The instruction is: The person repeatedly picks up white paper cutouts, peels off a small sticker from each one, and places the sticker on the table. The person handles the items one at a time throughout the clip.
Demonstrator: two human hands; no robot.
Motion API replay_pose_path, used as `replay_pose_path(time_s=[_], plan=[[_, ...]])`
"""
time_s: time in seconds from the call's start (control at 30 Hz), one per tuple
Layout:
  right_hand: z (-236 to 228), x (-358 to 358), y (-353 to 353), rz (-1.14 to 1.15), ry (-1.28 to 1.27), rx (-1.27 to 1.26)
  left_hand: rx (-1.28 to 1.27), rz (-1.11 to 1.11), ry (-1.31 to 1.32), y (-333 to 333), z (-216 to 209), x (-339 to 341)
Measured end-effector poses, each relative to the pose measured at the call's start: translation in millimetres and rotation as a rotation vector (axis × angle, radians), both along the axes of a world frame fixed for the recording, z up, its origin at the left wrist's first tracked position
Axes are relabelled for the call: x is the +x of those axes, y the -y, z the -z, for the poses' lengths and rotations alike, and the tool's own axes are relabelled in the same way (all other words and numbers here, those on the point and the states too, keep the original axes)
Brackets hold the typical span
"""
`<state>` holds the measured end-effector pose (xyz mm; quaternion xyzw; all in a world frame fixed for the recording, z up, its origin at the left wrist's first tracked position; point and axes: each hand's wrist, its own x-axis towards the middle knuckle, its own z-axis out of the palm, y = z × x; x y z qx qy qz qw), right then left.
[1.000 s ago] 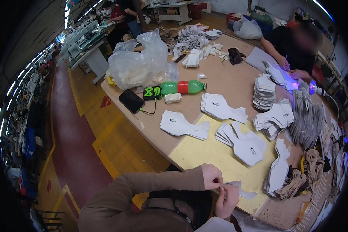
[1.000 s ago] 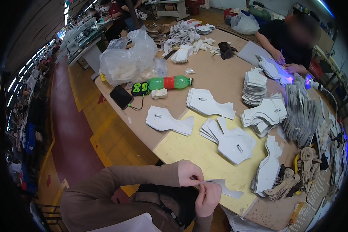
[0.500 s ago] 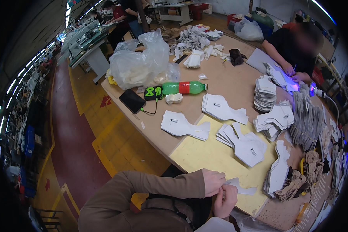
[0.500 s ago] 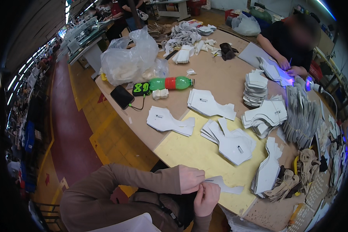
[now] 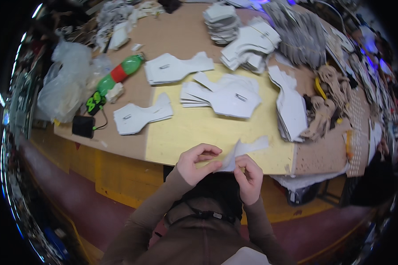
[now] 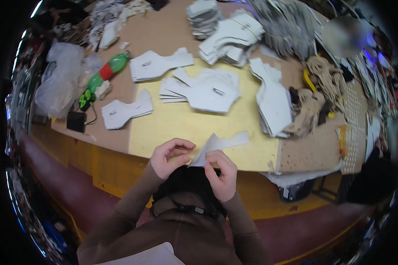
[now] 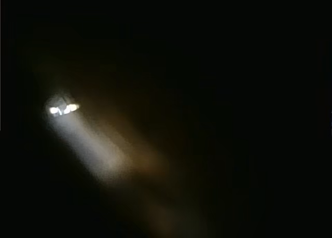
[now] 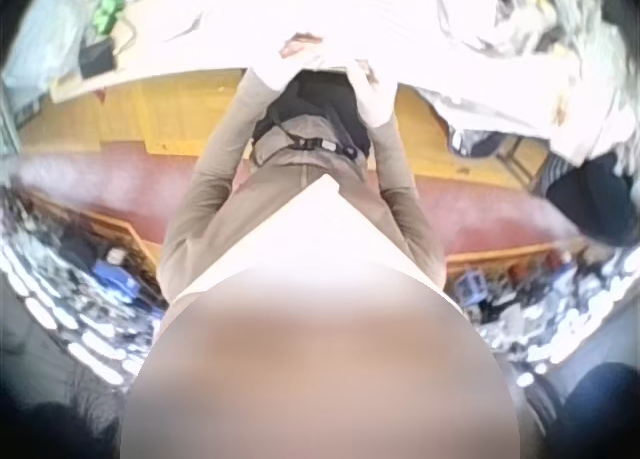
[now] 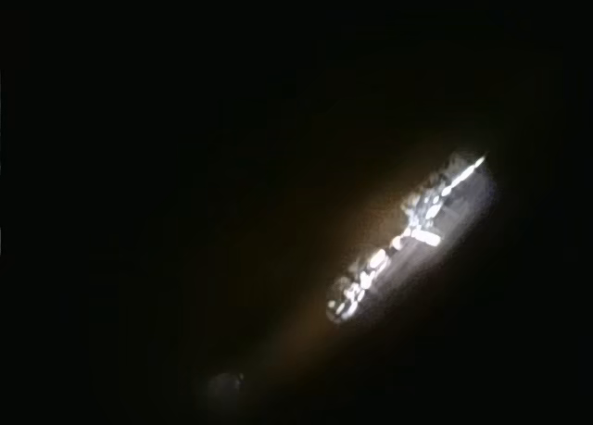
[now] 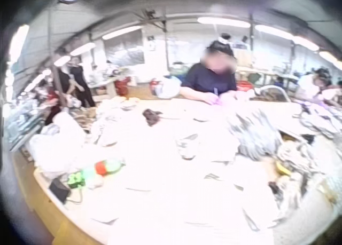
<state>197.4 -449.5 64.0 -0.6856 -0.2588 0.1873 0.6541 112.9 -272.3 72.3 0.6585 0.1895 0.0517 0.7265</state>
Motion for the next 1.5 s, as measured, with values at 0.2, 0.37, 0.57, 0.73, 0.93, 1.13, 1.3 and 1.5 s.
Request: replay_pose_path(time_s=[0.2,0.37,0.57,0.73,0.93,1.13,1.3,1.5], plan=[[-4.7,2.3,0.9,-0.049,-0.057,0.062,0.063,-0.008,0.115,16.5,-3.3,3.8],[-15.0,1.6,-4.0,-0.085,0.026,-0.065,0.438,-0.001,0.160,22.3,-12.9,1.6],[-23.5,3.2,5.9,-0.094,-0.111,-0.022,0.146,-0.143,-0.072,16.8,-10.0,0.6],[-17.7,11.7,24.3,-0.102,-0.268,0.041,-0.113,-0.068,-0.030,4.5,2.1,3.4],[-5.4,15.5,42.4,-0.051,-0.434,0.144,-0.195,-0.064,-0.070,0.1,10.7,7.3],[5.3,15.5,34.0,0.018,-0.570,0.256,-0.058,-0.123,-0.012,5.2,11.5,11.3],[-0.1,5.7,25.8,-0.029,-0.372,0.076,0.319,-0.179,0.056,35.9,6.4,18.8],[-10.1,-12.4,11.9,0.044,-0.007,0.111,0.290,-0.142,0.118,48.9,4.4,18.1]])
